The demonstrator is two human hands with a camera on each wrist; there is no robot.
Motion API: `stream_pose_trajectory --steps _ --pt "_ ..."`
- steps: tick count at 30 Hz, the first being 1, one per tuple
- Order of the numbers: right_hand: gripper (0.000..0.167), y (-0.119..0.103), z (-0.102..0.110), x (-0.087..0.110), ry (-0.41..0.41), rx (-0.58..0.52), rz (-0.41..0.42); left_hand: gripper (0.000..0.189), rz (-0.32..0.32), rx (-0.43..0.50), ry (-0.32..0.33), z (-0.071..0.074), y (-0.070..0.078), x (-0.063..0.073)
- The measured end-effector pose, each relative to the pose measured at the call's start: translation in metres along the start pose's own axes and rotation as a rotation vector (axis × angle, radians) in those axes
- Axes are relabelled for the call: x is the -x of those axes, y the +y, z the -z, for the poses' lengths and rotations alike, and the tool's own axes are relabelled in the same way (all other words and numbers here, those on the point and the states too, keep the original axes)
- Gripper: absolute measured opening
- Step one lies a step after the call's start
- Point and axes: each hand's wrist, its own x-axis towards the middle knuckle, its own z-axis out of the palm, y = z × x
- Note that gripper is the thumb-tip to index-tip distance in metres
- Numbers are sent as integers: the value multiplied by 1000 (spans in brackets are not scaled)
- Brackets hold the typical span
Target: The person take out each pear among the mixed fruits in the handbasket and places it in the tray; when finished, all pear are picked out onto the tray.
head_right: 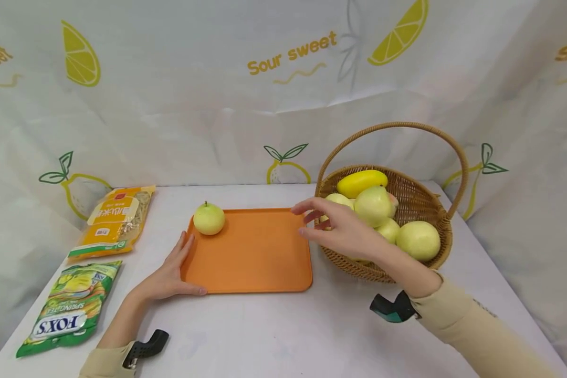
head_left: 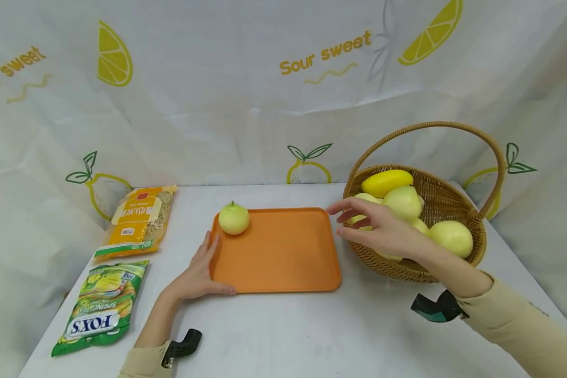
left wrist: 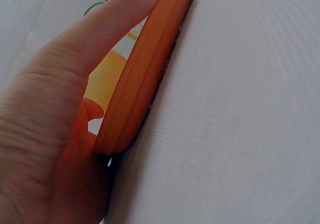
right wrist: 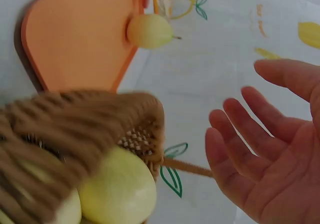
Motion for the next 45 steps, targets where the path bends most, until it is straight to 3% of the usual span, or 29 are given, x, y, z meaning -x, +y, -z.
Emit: stream_pose_trajectory --steps 6,10,23,28,39,45 --pt "33 5 44 1 -135 287 33 134 19 -6 -10 3 1 1" --pt "41 12 59 -4 -180 416 -16 134 34 14 -25 5 2 2" --pt "68 53 63 -29 -304 437 -102 133 29 47 -32 2 0 0" --pt "74 66 58 -34 -316 440 -84 133 27 40 -28 2 -1 -1" --pt "77 74 53 -37 -317 553 -68 133 13 29 -16 3 -1 0" --pt "77 70 57 -31 -292 549 -52 132 7 26 -16 2 -1 0"
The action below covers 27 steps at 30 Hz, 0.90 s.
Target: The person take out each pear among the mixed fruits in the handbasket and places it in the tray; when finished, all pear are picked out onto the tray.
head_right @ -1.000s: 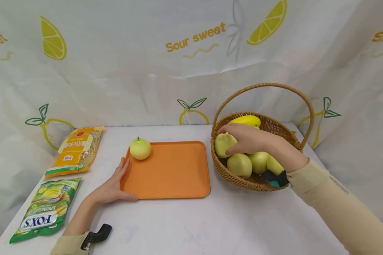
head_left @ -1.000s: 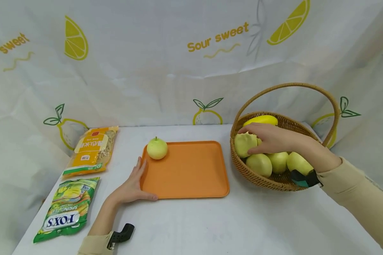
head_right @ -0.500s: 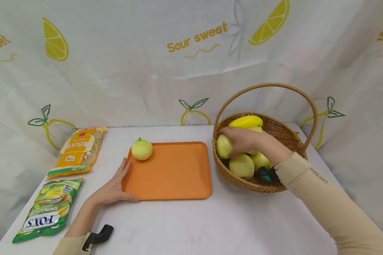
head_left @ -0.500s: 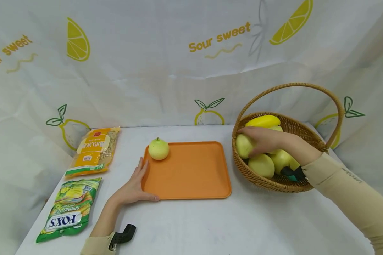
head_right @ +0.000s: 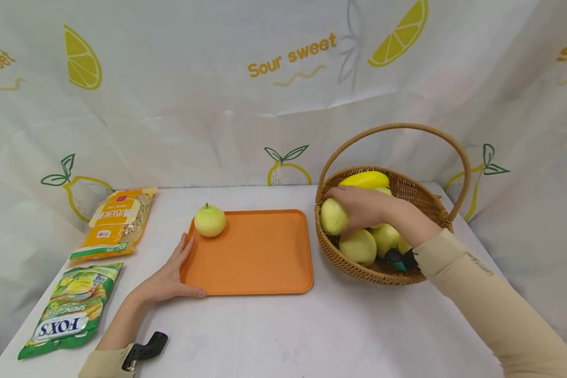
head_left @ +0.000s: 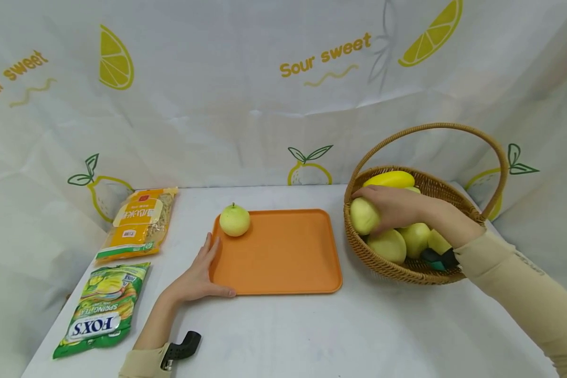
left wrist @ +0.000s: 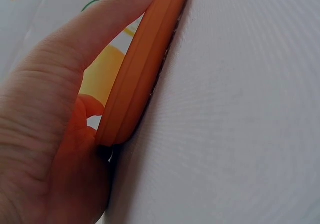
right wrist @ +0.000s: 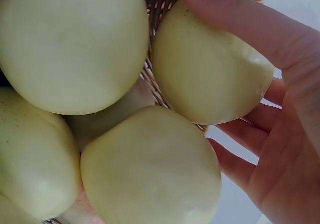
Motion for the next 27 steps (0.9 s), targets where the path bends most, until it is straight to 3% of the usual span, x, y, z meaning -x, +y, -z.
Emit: stream_pose_trajectory --steps 10,16,22,27 --pt "73 -9 8 20 93 -73 -42 132 10 -5 -2 0 0 1" --pt "80 -14 13 32 143 -123 -62 132 5 -9 -1 0 1 0" --pt "88 -24 14 41 173 -172 -195 131 0 -13 -1 0 0 0" --pt "84 -30 17 45 147 -317 -271 130 1 -6 1 -1 0 0"
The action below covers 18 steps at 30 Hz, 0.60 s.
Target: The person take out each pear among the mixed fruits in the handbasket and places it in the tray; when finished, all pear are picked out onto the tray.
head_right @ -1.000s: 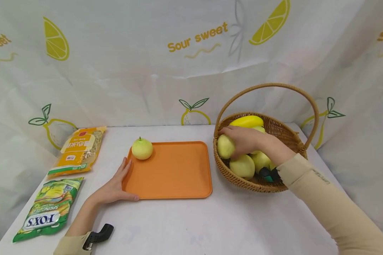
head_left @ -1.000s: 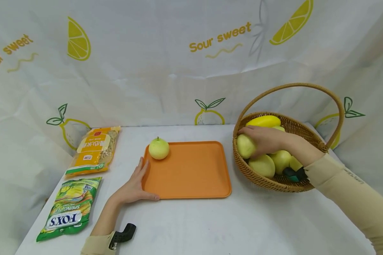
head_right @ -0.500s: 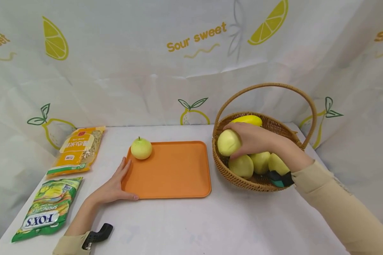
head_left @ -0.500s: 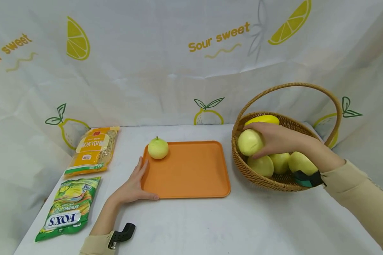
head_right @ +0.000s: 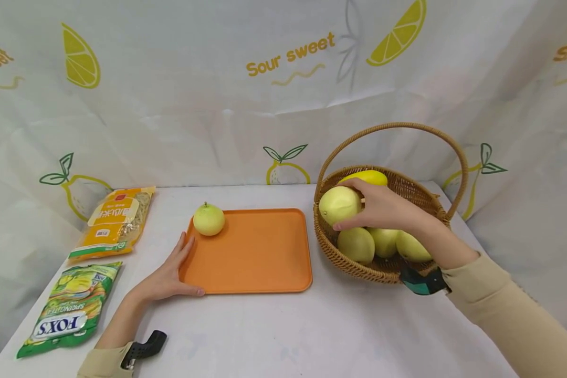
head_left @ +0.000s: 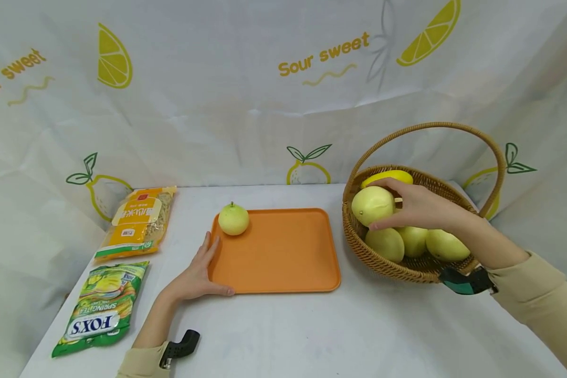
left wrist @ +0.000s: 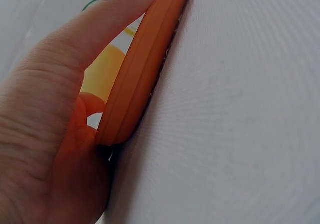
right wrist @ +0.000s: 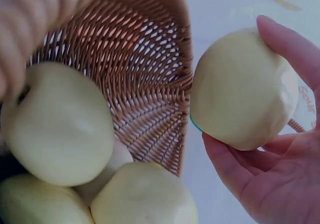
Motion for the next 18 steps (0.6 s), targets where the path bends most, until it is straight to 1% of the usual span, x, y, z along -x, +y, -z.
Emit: stream_pose_trajectory --steps 3,6,9,13,18 --pt "83 -4 0 1 -39 -104 -32 130 3 3 2 0 -1 0" --pt "83 -6 -2 1 -72 -184 -57 130 0 0 4 0 -2 0" --pt "83 -9 -5 1 -90 -248 -72 130 -2 -2 4 0 -3 0" --pt "81 -15 -12 1 -107 -400 -72 130 -1 3 0 0 -2 1" --pt "78 -27 -28 0 -130 -621 -52 130 3 6 -1 -1 -1 0"
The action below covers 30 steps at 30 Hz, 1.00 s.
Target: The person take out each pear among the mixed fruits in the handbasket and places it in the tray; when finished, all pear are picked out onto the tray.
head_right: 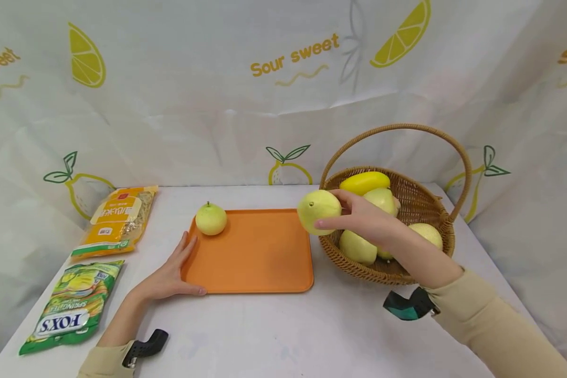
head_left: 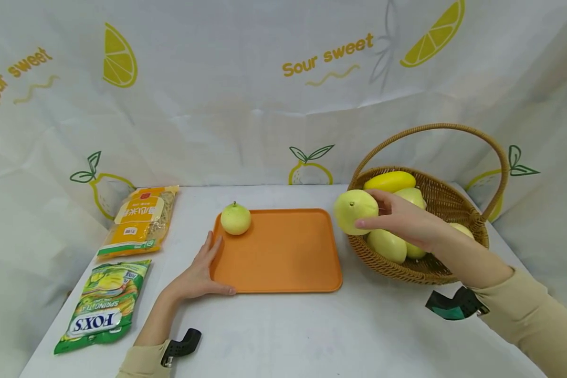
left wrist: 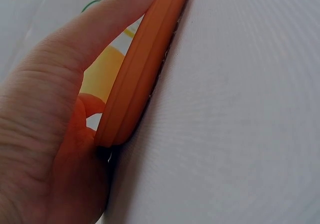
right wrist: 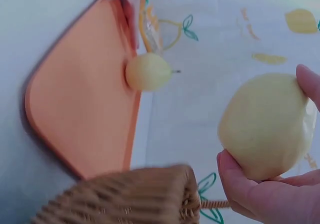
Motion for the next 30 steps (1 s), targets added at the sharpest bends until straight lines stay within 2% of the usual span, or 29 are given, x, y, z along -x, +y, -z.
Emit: stream_pose_trajectory --steps 3,9,21,30 --pt "76 -2 -13 -3 -15 -107 14 130 -2 -2 2 0 -1 0" --pt "70 -3 -35 -11 -35 -220 45 129 4 7 -2 1 -1 0" --pt "59 15 -75 -40 -157 -548 14 128 9 8 -5 1 -2 -1" --pt "59 32 -95 -61 -166 -605 -18 128 12 18 -5 1 -2 -1"
